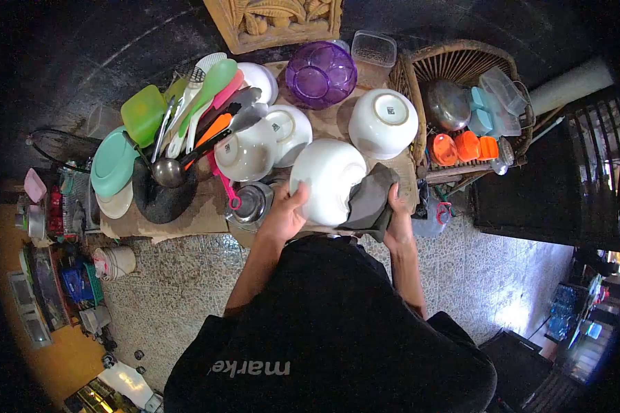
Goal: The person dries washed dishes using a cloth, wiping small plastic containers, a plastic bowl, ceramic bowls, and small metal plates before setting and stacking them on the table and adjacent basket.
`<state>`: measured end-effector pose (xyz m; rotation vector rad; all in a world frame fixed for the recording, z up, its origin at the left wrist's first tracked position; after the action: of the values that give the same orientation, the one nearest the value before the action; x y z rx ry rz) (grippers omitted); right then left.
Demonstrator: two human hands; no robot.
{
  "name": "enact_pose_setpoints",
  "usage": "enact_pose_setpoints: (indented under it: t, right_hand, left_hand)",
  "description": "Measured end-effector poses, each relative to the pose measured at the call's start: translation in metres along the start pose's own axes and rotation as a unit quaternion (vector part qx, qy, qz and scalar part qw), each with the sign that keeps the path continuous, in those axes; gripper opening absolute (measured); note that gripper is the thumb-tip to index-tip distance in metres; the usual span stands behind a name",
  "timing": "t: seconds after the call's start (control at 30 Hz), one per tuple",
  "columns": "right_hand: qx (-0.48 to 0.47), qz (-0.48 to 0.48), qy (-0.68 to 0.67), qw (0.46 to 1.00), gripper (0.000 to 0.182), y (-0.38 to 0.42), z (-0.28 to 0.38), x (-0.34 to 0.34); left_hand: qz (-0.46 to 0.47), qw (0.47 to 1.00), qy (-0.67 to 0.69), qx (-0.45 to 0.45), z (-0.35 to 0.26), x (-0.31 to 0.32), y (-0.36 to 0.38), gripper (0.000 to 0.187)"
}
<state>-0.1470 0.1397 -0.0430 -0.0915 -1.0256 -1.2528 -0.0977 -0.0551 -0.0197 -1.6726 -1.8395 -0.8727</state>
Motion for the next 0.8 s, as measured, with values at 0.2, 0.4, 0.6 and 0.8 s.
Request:
enact_pose_setpoints:
  t: [0.2,0.4,0.6,0.8]
  right_hand:
    - [-0.032,-0.056,0.261,0.963,0.039,0.026,0.055,0.006]
    - [-0.261,-0.046,0.649,0.713,0.029,0.055,0.091,0.056]
    - [-0.199,-0.028,0.562,0.803,0.033,0.032,0.057,0.086]
    - [-0.243,-0.044,0.601,0.760,0.036,0.036,0.055,0.126]
  left_hand:
    - [0.035,0.994,0.099,0.028,-0.020,0.004,0.003,0.066]
    - [0.099,0.982,0.158,-0.001,-0.020,0.014,0.023,0.068]
    - [0.147,0.980,0.127,-0.047,-0.003,0.007,0.027,0.061]
    - [0.126,0.988,0.039,-0.086,-0.023,0.022,0.027,0.055]
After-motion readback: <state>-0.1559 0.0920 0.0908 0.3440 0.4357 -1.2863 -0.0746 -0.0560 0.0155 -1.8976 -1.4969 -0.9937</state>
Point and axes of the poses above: each hand's wrist, its own y-axis away from the middle knuckle, its own x-axis out of the palm, z = x × y, the point moved 9 cm from there along -y, towards the middle knuckle, and after that the axes turned 5 degrees about -y, right-handed, at the moved point
